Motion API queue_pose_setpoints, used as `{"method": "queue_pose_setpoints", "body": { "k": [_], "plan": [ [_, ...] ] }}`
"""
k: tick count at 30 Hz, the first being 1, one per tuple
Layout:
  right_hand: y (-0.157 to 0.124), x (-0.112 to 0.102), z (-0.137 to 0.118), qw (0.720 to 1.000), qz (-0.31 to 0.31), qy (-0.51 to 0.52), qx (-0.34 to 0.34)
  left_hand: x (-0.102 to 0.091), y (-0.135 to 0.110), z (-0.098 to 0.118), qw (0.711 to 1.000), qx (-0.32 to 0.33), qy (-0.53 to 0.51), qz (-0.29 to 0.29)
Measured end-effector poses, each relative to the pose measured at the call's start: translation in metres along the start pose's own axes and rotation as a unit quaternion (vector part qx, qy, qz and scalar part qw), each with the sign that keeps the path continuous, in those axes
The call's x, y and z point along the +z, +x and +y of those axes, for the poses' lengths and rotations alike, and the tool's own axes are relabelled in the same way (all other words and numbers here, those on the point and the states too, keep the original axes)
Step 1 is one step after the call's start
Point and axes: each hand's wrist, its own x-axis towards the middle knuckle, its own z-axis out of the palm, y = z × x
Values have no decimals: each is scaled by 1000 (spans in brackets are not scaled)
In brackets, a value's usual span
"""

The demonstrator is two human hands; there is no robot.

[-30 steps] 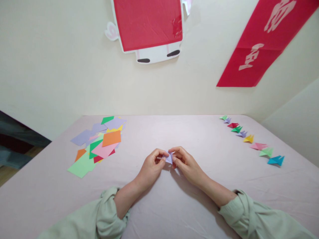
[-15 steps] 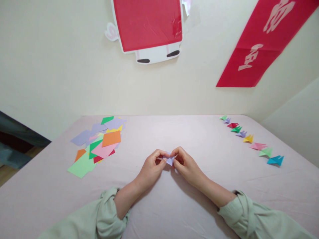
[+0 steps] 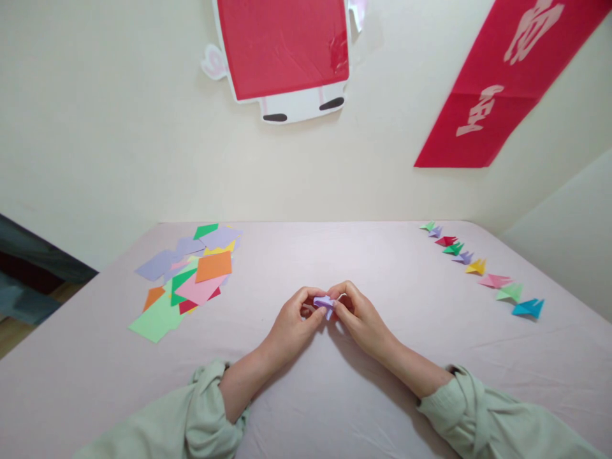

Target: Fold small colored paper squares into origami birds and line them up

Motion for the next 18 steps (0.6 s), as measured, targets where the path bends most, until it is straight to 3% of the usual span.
{"method": "queue_pose_setpoints", "body": {
  "k": [11, 18],
  "plan": [
    [-4, 6, -8, 992, -2, -125, -31, 2, -2, -6, 999, 12, 37, 20],
    [-6, 8, -5, 989, 7, -142, -34, 2, -5, -8, 996, 15, 90, 21]
  ]
}}
